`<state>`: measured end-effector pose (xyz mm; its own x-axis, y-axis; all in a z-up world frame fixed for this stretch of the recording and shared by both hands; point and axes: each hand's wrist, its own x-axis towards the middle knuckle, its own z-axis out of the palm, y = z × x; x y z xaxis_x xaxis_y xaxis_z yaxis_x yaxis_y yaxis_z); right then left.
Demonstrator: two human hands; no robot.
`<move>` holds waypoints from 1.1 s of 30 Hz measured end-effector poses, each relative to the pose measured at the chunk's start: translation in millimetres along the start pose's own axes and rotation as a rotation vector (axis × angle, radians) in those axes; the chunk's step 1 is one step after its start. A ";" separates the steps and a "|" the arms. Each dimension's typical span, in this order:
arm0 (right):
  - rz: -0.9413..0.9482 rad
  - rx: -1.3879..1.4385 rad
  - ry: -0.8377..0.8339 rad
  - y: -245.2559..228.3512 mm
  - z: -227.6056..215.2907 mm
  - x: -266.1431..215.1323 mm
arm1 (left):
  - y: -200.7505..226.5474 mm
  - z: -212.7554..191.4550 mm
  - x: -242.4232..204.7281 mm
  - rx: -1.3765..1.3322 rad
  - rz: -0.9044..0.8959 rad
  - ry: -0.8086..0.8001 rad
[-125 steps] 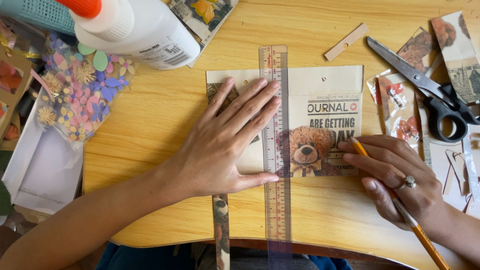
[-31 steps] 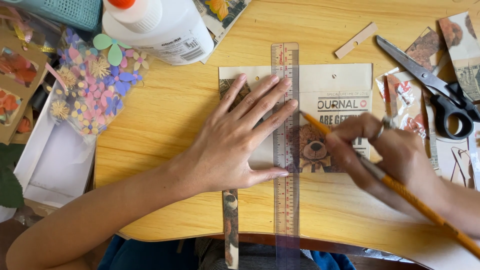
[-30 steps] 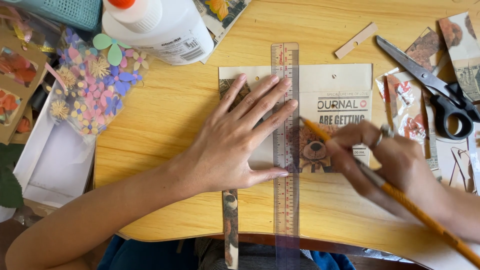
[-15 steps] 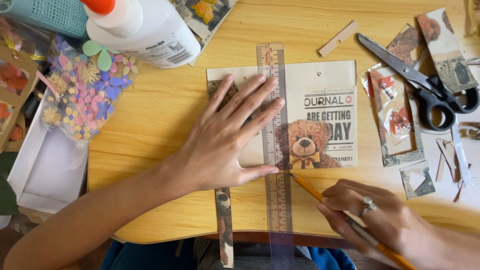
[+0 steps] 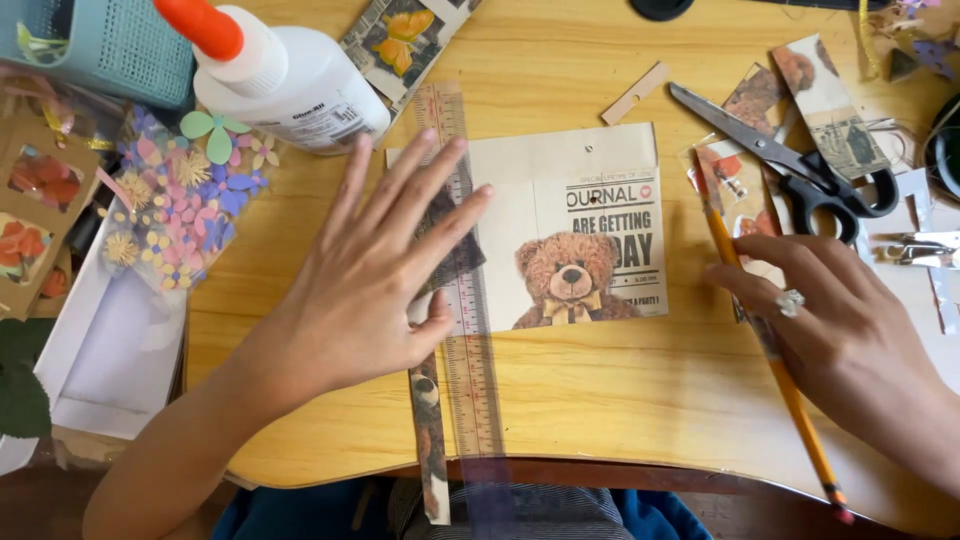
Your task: Measuring, marking, and cutting out decorative elements from a card for a scrapbooking project.
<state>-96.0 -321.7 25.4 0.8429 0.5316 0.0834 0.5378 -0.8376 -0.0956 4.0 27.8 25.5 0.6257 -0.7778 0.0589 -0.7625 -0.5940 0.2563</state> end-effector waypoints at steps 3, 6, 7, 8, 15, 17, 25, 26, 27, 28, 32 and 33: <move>0.006 0.036 0.021 0.9 1.1 9.2 | 16.8 1.3 2.0 -0.006 0.105 0.054; 0.016 -0.001 0.086 4.5 1.2 11.6 | 31.7 9.3 -6.1 0.054 0.202 -0.015; 0.014 -0.004 0.090 1.3 -3.1 17.6 | 36.1 9.1 -9.7 0.058 0.202 -0.012; 0.025 0.179 0.124 -1.8 -7.2 23.7 | 40.4 9.1 -13.3 0.061 0.208 -0.009; 0.501 1.065 -0.072 -6.7 -29.8 67.9 | 46.2 23.4 -28.2 0.065 0.159 -0.021; 0.577 1.147 -0.072 -4.9 -29.4 74.6 | 45.1 26.1 -29.3 0.060 0.161 -0.018; 0.792 1.354 -0.014 -2.6 -28.2 96.4 | 43.4 32.5 -30.6 0.062 0.170 -0.038; 0.789 1.268 -0.053 -5.7 -30.0 97.6 | 43.7 32.9 -30.2 0.055 0.172 -0.033; 0.782 1.185 -0.093 -9.0 -31.4 99.4 | 44.1 32.9 -30.3 0.049 0.171 -0.029; 0.780 1.186 -0.092 -7.9 -30.1 96.9 | 44.6 33.9 -30.5 0.050 0.170 -0.029; 0.566 1.141 0.117 3.8 -27.1 83.2 | 44.8 36.7 -30.4 0.123 0.119 0.011; 0.588 1.166 0.250 8.4 -26.9 78.7 | 44.9 37.1 -30.5 0.141 0.089 0.044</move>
<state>-25.7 -290.3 57.9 0.9953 -0.0129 -0.0960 -0.0960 -0.2697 -0.9582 -55.4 17.2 -0.6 0.5591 -0.8206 0.1181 -0.8287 -0.5487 0.1104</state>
